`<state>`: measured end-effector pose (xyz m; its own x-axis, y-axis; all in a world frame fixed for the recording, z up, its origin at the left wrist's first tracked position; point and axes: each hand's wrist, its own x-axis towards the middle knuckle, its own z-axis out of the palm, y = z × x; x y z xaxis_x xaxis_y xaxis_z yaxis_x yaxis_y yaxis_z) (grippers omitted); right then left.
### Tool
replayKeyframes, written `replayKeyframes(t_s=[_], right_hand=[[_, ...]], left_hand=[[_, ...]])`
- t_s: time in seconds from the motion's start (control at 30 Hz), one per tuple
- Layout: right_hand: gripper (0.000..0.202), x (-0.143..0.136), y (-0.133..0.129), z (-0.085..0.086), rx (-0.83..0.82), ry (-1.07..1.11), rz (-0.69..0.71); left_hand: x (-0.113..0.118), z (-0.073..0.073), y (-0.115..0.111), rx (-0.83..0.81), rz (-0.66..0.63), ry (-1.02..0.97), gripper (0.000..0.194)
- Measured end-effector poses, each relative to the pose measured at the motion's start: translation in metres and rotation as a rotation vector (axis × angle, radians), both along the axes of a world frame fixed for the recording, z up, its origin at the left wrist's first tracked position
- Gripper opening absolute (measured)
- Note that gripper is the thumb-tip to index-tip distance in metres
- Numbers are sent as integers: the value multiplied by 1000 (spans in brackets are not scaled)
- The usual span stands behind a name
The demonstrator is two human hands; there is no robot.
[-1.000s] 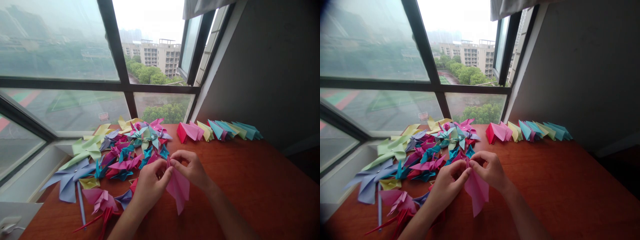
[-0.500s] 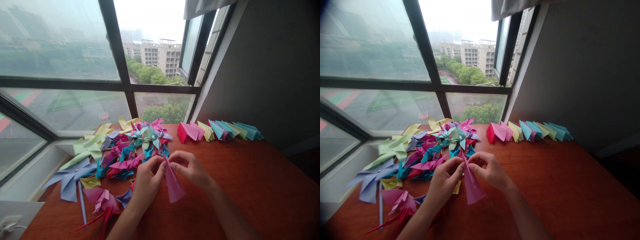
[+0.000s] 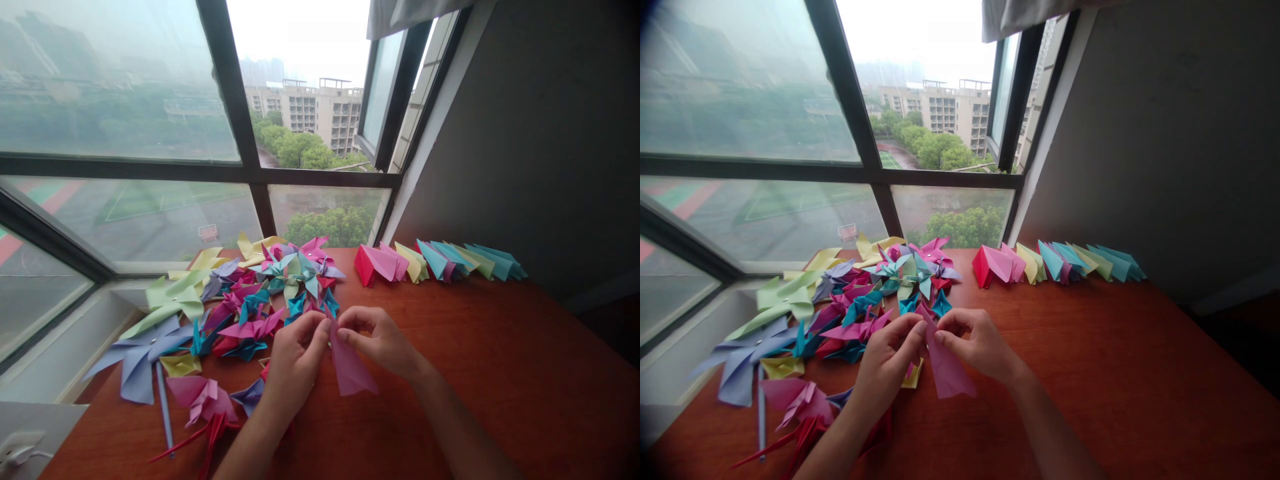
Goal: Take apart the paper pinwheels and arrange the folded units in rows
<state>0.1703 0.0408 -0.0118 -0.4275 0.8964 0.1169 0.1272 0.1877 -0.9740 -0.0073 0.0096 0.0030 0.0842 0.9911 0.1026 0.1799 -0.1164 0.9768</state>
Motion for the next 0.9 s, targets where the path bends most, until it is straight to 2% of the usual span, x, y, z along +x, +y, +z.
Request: replayKeyframes(t_s=[0.17, 0.37, 0.57, 0.63, 0.77, 0.9], right_hand=[[21, 0, 1, -2, -50, 114, -38], [23, 2, 3, 0, -100, 240, -161], [26, 3, 6, 0, -54, 264, -399], [28, 2, 7, -1, -50, 264, -446], [29, -1, 5, -1, -40, 272, -459], [29, -3, 3, 0, -36, 257, -429]], left_hand=[[3, -4, 2, 7, -31, 27, 20], [5, -6, 1, -37, -141, 40, 19], [7, -4, -1, 20, -13, 66, 17], [8, -3, -1, 22, -7, 62, 19], [9, -4, -1, 9, -16, 71, 19], [10, -5, -1, 18, 30, 57, 16]])
